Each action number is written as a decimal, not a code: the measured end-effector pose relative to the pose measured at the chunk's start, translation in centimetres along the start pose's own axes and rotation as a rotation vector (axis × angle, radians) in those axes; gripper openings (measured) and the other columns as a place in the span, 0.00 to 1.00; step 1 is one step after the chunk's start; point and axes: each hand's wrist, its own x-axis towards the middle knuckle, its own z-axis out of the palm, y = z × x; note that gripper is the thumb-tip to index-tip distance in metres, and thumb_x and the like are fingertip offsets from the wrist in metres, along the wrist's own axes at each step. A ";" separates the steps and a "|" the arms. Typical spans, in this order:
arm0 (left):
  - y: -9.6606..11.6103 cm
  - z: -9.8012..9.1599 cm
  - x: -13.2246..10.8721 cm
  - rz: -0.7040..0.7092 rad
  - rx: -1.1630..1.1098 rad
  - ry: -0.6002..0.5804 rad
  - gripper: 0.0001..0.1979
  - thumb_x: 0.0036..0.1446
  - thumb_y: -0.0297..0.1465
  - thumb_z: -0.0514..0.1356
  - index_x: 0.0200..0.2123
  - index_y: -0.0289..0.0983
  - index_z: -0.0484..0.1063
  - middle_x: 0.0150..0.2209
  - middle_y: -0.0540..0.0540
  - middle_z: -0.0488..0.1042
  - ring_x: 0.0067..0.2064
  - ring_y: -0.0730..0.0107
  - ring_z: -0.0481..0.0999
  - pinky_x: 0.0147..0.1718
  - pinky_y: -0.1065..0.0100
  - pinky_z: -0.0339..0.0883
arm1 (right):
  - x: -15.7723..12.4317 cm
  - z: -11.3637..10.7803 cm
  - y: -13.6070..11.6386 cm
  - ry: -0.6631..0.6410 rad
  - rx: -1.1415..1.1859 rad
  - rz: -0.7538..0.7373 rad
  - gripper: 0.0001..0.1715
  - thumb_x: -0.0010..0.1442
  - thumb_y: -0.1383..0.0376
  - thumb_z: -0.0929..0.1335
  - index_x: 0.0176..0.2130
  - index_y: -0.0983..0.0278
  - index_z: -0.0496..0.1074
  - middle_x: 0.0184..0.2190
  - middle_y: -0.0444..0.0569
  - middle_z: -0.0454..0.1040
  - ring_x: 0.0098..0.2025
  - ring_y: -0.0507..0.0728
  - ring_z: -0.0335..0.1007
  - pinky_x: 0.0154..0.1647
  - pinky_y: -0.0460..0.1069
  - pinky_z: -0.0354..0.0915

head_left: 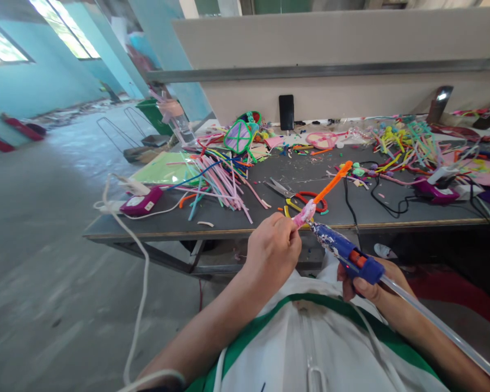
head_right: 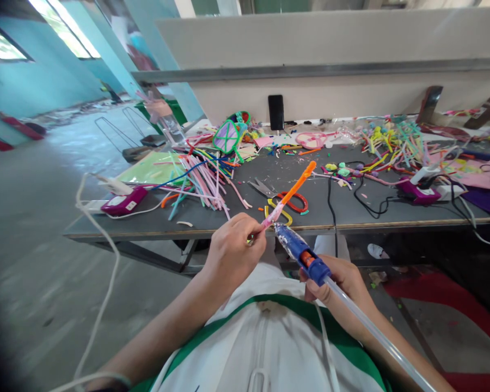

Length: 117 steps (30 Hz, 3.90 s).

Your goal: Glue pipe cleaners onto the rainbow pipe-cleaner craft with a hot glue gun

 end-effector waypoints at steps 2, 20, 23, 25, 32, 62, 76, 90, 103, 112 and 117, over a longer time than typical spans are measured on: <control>0.0 0.0 0.0 0.002 -0.009 -0.001 0.09 0.53 0.22 0.55 0.23 0.37 0.65 0.24 0.49 0.66 0.30 0.69 0.68 0.31 0.68 0.61 | 0.2 0.2 -0.2 -0.009 0.012 -0.007 0.21 0.59 0.50 0.64 0.31 0.64 0.73 0.24 0.47 0.74 0.26 0.55 0.70 0.30 0.48 0.62; -0.2 -0.1 0.1 -0.021 -0.067 0.004 0.08 0.52 0.21 0.56 0.23 0.35 0.67 0.25 0.48 0.67 0.30 0.71 0.68 0.31 0.69 0.60 | -0.1 0.5 0.4 -0.076 0.105 0.035 0.20 0.60 0.50 0.64 0.36 0.63 0.72 0.22 0.47 0.73 0.25 0.54 0.68 0.28 0.48 0.59; -0.5 -0.5 0.4 -0.079 -0.142 0.002 0.07 0.50 0.21 0.57 0.23 0.35 0.69 0.24 0.50 0.67 0.29 0.73 0.67 0.30 0.71 0.59 | -0.2 -0.3 -0.2 -0.124 0.159 0.023 0.21 0.57 0.48 0.65 0.37 0.62 0.72 0.24 0.48 0.73 0.26 0.56 0.68 0.28 0.50 0.60; -0.7 -1.0 0.8 -0.157 -0.232 -0.039 0.05 0.49 0.24 0.59 0.22 0.35 0.69 0.23 0.51 0.68 0.27 0.74 0.67 0.28 0.72 0.59 | 0.1 -1.0 -1.1 -0.110 0.245 -0.049 0.23 0.54 0.46 0.67 0.39 0.61 0.72 0.29 0.49 0.72 0.25 0.55 0.67 0.27 0.51 0.60; -0.1 -2.3 1.3 -0.501 -0.790 -0.351 0.04 0.45 0.29 0.62 0.24 0.35 0.70 0.23 0.51 0.72 0.25 0.75 0.68 0.24 0.74 0.62 | 4.5 -1.5 -3.3 0.256 0.570 -0.298 0.19 0.46 0.61 0.74 0.37 0.56 0.66 0.38 0.44 0.66 0.24 0.50 0.60 0.25 0.49 0.56; 2.0 0.5 -0.1 -0.381 -0.343 -0.319 0.06 0.48 0.34 0.61 0.24 0.38 0.73 0.26 0.50 0.75 0.28 0.71 0.73 0.29 0.71 0.63 | 7.2 2.9 -0.1 0.378 0.647 0.002 0.22 0.44 0.67 0.76 0.41 0.60 0.72 0.32 0.43 0.76 0.36 0.55 0.71 0.41 0.53 0.67; 2.1 0.7 -0.3 -0.310 -0.306 -0.271 0.04 0.46 0.28 0.61 0.22 0.38 0.72 0.23 0.52 0.73 0.27 0.73 0.70 0.28 0.72 0.61 | 7.0 3.1 0.7 0.403 0.545 -0.003 0.19 0.47 0.67 0.74 0.42 0.60 0.72 0.35 0.44 0.75 0.39 0.57 0.72 0.45 0.54 0.66; 2.2 0.8 -0.9 -0.241 -0.319 -0.187 0.05 0.47 0.26 0.60 0.21 0.37 0.70 0.23 0.51 0.72 0.26 0.74 0.69 0.27 0.72 0.60 | 6.9 3.4 -0.4 0.376 0.578 -0.019 0.14 0.47 0.67 0.73 0.37 0.59 0.71 0.31 0.42 0.74 0.36 0.56 0.72 0.44 0.54 0.67; 2.2 0.8 -0.9 -0.224 -0.303 -0.183 0.05 0.46 0.25 0.60 0.20 0.37 0.69 0.22 0.50 0.72 0.25 0.74 0.69 0.26 0.72 0.60 | 6.9 3.7 0.2 0.396 0.562 0.002 0.17 0.48 0.67 0.73 0.40 0.60 0.71 0.34 0.44 0.75 0.39 0.58 0.72 0.46 0.55 0.67; 2.1 0.9 -1.0 -0.210 -0.290 -0.192 0.05 0.46 0.24 0.59 0.20 0.37 0.69 0.23 0.51 0.72 0.26 0.74 0.70 0.27 0.73 0.60 | 7.0 3.7 -0.2 0.415 0.581 0.072 0.18 0.45 0.65 0.73 0.38 0.61 0.70 0.36 0.46 0.75 0.41 0.60 0.72 0.47 0.57 0.66; 2.1 0.9 -1.0 -0.206 -0.298 -0.189 0.05 0.46 0.24 0.60 0.21 0.37 0.69 0.23 0.50 0.72 0.26 0.74 0.70 0.27 0.72 0.60 | 7.1 3.8 -0.5 0.403 0.619 0.073 0.17 0.44 0.66 0.73 0.37 0.61 0.69 0.35 0.46 0.75 0.39 0.59 0.72 0.46 0.56 0.66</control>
